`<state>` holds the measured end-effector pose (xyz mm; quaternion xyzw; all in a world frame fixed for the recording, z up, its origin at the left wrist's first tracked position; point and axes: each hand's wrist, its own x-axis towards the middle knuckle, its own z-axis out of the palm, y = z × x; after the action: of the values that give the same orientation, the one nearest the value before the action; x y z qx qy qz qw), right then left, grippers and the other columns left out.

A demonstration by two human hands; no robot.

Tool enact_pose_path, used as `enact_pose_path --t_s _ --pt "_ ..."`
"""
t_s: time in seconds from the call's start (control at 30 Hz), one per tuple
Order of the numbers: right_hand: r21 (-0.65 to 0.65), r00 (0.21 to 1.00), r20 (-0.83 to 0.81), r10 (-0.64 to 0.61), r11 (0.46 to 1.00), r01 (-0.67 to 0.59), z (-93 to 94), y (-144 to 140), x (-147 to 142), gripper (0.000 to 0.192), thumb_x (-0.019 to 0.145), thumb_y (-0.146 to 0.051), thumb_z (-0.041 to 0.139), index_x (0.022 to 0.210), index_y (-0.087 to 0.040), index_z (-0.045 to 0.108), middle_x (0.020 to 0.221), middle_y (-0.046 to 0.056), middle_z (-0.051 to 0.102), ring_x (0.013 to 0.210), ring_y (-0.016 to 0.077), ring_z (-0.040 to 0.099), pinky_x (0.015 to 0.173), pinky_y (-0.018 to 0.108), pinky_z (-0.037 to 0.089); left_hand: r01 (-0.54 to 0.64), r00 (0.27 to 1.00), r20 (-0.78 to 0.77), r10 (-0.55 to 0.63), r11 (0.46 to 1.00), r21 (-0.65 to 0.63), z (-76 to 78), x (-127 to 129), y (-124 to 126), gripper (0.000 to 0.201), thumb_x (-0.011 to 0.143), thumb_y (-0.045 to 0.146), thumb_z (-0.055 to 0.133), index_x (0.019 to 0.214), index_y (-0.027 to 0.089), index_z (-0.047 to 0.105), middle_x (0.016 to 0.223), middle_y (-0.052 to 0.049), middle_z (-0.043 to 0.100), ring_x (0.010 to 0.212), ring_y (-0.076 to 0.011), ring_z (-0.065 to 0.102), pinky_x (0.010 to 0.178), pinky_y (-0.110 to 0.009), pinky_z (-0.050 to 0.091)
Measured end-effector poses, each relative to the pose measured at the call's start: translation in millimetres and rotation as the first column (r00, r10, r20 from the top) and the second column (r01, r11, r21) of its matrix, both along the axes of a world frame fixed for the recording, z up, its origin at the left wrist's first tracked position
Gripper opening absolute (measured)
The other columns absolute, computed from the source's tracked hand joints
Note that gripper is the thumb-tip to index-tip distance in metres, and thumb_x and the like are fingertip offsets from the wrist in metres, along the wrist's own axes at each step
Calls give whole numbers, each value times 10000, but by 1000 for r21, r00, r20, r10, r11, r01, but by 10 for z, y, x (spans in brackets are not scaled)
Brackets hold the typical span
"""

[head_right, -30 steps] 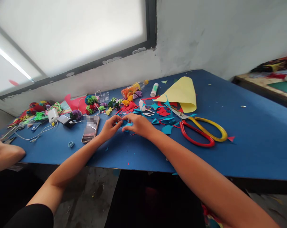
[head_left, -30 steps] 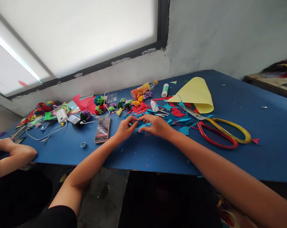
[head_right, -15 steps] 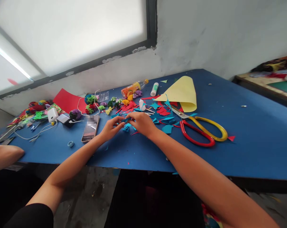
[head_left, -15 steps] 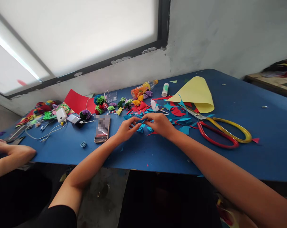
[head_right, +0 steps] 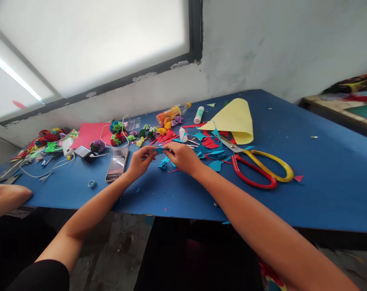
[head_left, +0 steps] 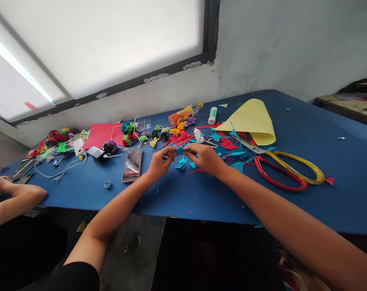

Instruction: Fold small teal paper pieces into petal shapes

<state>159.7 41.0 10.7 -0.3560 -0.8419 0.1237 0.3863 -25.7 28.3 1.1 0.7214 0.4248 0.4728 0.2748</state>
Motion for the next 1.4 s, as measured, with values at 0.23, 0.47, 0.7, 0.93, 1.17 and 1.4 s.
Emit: enact_pose_path --t_s 0.23,0.47,0.7,0.93,1.17,1.4 --pt "75 991 54 123 989 -127 4 -50 -1 379 854 -124 418 1218 -188 500 1138 94 570 957 196 578 763 301 476 54 987 161 -25 983 -175 -3 6 58 200 796 256 530 930 122 593 628 10 580 486 -62 496 475 -173 412" --pt "156 988 77 132 978 -142 3 -14 27 234 887 -172 416 945 -163 643 949 91 600 843 184 590 689 274 477 116 992 87 -96 959 -258 -17 15 50 213 821 231 484 959 122 603 589 21 526 514 -75 485 499 -180 419" --pt "131 997 15 79 988 -80 -16 -4 9 186 882 -231 486 922 -152 650 911 91 646 865 214 603 738 304 473 49 989 -139 -48 999 0 -45 10 16 188 839 182 459 951 147 606 893 -53 615 776 -128 560 621 -201 440" --pt "12 997 -77 27 1000 -26 0 -17 11 180 842 -209 522 954 -141 645 890 76 672 774 192 620 705 289 466 185 909 -381 -171 983 1 -16 -15 -23 260 853 334 505 1018 149 584 891 -70 618 810 -168 577 722 -278 481" --pt "-199 973 -217 74 973 -118 45 -79 -58 184 808 -274 534 889 -153 646 812 53 655 692 164 583 670 291 469 355 712 -666 -223 932 68 -131 -10 40 335 846 293 538 1173 222 530 1242 -110 527 1183 -267 457 982 -459 380" --pt "-655 890 -378 256 605 -452 96 -113 -38 259 748 -374 613 865 -142 622 762 19 593 672 121 548 644 253 458 151 835 -547 -55 980 132 -204 -123 249 259 826 189 531 1077 169 594 1191 -116 557 1124 -238 512 982 -423 403"
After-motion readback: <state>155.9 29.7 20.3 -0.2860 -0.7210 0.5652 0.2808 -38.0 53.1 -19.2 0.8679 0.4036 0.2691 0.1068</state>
